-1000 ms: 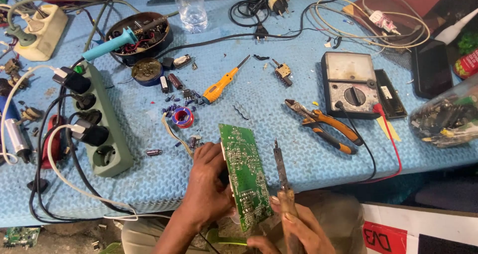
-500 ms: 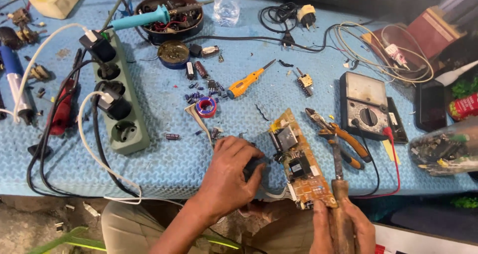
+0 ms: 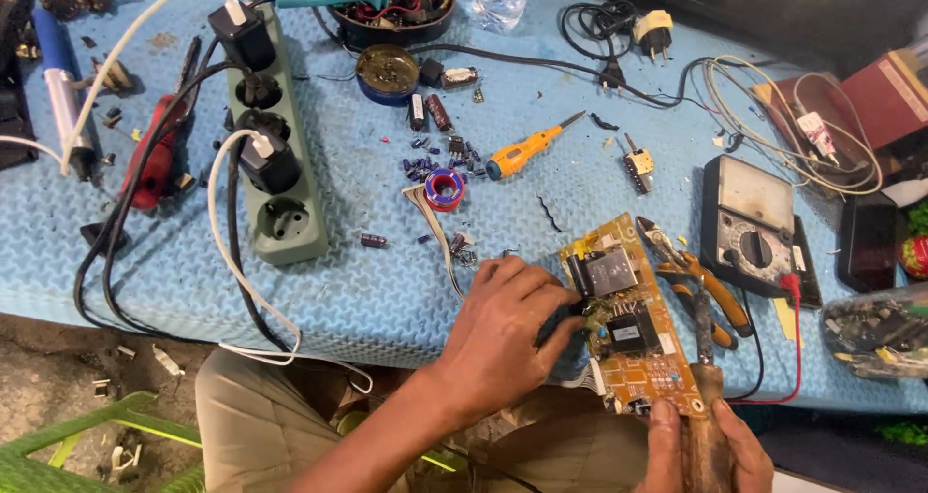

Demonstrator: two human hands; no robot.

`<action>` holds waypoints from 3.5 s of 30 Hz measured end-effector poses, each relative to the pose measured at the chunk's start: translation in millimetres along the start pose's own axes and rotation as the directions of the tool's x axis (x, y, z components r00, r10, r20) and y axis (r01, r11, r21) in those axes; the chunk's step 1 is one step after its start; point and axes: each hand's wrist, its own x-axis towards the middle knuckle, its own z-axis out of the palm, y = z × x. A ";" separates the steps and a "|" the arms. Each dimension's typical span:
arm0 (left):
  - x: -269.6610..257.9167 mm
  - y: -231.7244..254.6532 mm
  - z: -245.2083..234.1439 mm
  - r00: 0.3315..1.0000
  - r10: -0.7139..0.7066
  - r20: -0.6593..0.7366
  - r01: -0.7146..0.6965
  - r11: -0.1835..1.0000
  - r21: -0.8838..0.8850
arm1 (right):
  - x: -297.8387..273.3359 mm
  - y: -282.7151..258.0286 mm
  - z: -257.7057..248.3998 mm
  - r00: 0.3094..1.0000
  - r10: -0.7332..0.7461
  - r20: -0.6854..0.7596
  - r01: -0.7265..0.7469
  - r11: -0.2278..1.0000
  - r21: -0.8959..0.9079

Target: Soldering and desoldering electronic components on a printed circuit board at a repair station.

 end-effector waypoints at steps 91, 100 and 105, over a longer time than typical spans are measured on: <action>6.3 -7.4 5.8 0.995 -0.069 0.066 0.060 0.989 0.131 | -12.9 49.7 -17.2 0.954 -0.221 0.200 0.162 0.947 0.277; 10.1 -2.1 4.1 0.997 -0.046 0.067 0.038 0.992 0.116 | -13.1 56.5 -19.5 0.940 -0.243 0.239 0.162 0.936 0.314; 1.4 -18.3 7.9 0.997 -0.033 0.066 0.024 0.991 0.130 | -12.7 33.6 -10.4 0.994 -0.079 0.076 0.058 0.968 0.242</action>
